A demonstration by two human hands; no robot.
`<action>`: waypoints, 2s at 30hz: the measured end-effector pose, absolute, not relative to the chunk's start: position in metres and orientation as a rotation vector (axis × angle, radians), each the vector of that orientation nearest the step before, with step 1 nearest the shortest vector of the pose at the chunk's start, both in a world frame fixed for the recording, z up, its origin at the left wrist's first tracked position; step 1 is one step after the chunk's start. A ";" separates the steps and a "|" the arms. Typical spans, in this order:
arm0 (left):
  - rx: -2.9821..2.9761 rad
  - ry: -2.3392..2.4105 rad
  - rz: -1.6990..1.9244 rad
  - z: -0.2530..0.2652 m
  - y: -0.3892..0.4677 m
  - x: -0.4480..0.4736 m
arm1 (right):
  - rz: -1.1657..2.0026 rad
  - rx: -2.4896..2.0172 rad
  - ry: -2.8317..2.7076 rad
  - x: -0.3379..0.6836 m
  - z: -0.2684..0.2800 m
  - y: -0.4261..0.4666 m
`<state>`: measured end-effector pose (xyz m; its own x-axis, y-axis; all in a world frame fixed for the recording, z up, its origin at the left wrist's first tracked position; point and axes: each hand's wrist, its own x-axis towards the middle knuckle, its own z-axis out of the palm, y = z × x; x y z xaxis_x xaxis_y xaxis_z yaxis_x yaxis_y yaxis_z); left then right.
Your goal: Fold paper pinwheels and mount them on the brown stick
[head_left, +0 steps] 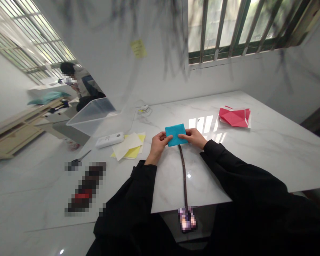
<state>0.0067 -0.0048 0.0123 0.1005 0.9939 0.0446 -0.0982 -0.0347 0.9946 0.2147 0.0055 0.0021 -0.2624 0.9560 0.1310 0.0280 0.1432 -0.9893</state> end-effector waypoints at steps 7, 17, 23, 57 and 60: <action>1.227 1.010 1.187 0.008 -0.002 0.007 | 1.279 -0.985 -1.518 0.216 -0.005 0.010; 1.229 1.048 1.149 0.011 -0.008 0.009 | 1.183 -1.012 -1.645 0.214 -0.003 0.007; 1.241 1.076 1.142 0.012 -0.010 0.008 | 1.088 -1.034 -1.709 0.214 -0.002 0.005; 1.186 1.184 1.274 0.006 -0.010 0.003 | 0.260 -1.764 -1.421 0.287 -0.024 0.078; 1.184 1.176 1.282 0.005 -0.010 0.002 | 0.307 -1.679 -1.413 0.290 -0.024 0.073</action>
<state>0.0021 -0.0096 0.0045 -0.0307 0.9989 0.0360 -0.0499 -0.0375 0.9980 0.2904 0.0732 -0.0240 0.3184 0.8842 0.3417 0.6629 0.0499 -0.7470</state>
